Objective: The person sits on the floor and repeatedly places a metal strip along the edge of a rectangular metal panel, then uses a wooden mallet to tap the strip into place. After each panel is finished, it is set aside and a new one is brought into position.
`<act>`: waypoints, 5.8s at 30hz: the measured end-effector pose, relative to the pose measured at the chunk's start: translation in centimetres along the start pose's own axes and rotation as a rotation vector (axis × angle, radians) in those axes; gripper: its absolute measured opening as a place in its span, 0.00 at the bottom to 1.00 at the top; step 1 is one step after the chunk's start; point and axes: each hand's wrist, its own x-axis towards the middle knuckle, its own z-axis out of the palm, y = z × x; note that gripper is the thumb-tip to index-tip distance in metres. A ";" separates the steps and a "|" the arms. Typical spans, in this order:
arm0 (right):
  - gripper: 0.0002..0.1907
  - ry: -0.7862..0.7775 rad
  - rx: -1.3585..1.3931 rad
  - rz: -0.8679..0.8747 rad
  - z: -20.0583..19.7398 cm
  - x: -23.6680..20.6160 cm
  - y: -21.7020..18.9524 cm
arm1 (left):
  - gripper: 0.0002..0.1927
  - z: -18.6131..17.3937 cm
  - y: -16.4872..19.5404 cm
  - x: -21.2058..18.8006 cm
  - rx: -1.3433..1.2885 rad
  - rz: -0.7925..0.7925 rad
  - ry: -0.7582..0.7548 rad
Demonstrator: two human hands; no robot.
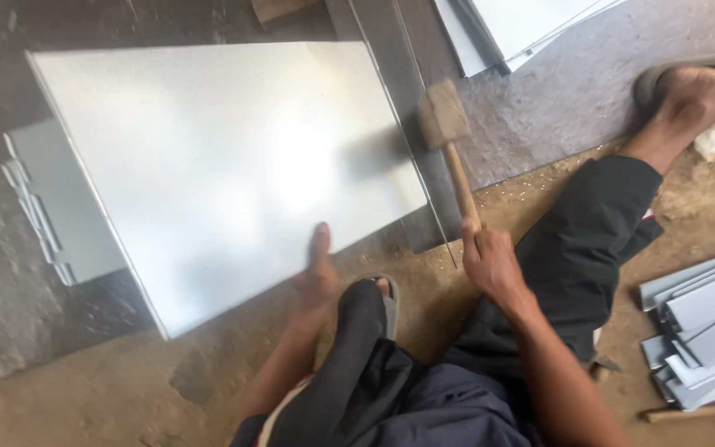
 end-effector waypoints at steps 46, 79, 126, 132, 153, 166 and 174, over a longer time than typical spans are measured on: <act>0.29 0.091 0.111 -0.157 0.4 11.3 -6.0 | 0.78 8.3 5.1 25.1 0.260 -0.064 -0.927; 0.21 -0.037 0.166 0.186 -3.0 -7.1 -1.9 | 0.70 9.2 6.1 24.2 0.309 -0.049 -0.882; 0.19 0.329 -0.461 -0.440 -7.1 5.0 1.5 | 0.32 1.6 6.1 11.0 -0.031 0.413 -0.759; 0.22 -0.296 -0.198 -0.170 -6.8 6.9 2.9 | 0.10 0.0 6.2 4.9 -0.711 -0.257 -0.698; 0.29 -0.328 0.054 -0.064 -9.0 -5.4 6.8 | 0.37 -1.0 1.1 10.6 -1.585 -0.923 0.186; 0.27 -0.423 -0.021 1.064 -30.9 -24.1 25.1 | 0.46 -2.9 -10.1 13.0 -1.529 -1.191 0.190; 0.26 -0.201 0.357 0.987 -26.1 -27.8 23.7 | 0.21 -7.7 -17.0 9.0 -1.443 -1.037 -0.099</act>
